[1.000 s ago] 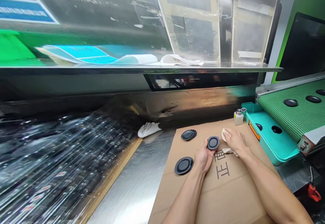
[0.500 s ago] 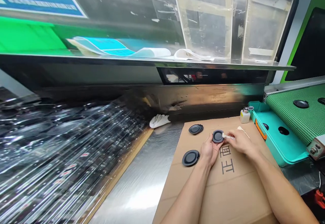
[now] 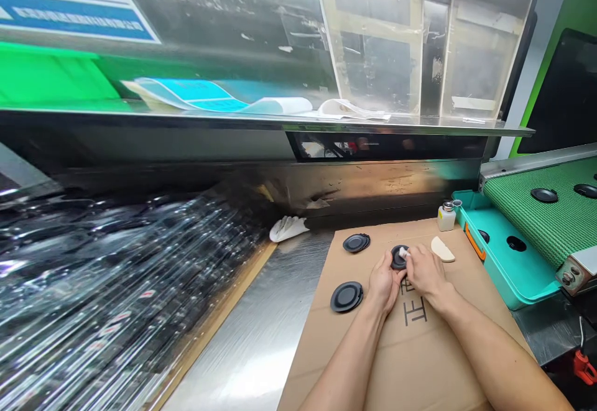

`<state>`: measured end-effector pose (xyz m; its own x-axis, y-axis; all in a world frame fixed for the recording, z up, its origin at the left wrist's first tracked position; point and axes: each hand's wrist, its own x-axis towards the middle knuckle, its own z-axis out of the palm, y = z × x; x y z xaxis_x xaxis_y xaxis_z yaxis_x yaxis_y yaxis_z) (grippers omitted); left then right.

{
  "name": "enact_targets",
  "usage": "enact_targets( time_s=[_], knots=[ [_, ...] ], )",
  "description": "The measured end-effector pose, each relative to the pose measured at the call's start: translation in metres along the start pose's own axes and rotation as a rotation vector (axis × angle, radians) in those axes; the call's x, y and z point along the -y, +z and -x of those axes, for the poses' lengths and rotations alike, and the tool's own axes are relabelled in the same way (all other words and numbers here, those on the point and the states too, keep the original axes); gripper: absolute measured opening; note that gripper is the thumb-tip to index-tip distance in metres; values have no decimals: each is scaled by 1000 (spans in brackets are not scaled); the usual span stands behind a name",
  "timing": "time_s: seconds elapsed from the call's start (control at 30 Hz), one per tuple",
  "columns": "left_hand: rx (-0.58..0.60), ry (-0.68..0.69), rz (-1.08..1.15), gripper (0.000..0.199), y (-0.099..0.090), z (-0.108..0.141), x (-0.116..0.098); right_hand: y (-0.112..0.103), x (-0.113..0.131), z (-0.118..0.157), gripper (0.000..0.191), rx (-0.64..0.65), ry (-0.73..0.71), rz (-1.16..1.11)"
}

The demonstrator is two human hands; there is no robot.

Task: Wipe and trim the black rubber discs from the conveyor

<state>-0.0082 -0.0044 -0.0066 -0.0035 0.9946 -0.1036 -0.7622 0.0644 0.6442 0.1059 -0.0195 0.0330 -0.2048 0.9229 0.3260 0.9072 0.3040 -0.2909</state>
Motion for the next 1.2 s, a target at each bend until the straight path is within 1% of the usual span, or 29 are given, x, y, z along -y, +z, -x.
enact_targets(
  time_s=[0.07,0.17,0.2,0.3,0.37,0.43,0.5,0.6,0.67,0.77,0.8,0.9,1.0,1.07,1.13,1.2],
  knots=[
    [34,-16,-67,18,2,3,1,1,-6,-5,23,-29,-21,-30],
    [69,-16,-113,23,3,6,3,3,-10,-11,22,-36,-119,-75],
    [75,-18,-112,23,3,6,3,3,-9,-12,22,-42,-111,-63],
    [73,-21,-108,23,1,6,2,3,-7,-12,24,-42,18,26],
    [61,-13,-109,22,0,5,2,2,-5,-10,26,-3,88,79],
    [50,-8,-103,22,0,4,2,1,-2,-6,26,50,109,106],
    [44,2,-93,23,-1,3,2,0,4,-1,26,101,93,106],
    [26,38,-69,23,-2,1,3,-2,11,4,23,153,10,52],
    [13,36,-55,21,-2,1,3,-4,13,2,24,132,-9,38],
    [16,-15,-63,17,-2,0,3,-4,11,-2,26,64,66,88],
    [12,-16,-68,18,-2,0,4,-4,10,-2,25,61,64,93],
    [4,35,-84,24,-2,1,6,-1,8,-3,22,69,-23,44],
    [48,34,-127,36,-2,2,7,0,8,-2,23,29,-15,21],
    [49,26,-138,39,-2,2,7,-3,7,-2,22,62,-51,17],
    [31,23,-134,38,-3,3,6,-9,5,-2,20,141,-122,12],
    [22,12,-138,34,-2,3,4,-19,0,-1,18,208,-127,34]
  ],
)
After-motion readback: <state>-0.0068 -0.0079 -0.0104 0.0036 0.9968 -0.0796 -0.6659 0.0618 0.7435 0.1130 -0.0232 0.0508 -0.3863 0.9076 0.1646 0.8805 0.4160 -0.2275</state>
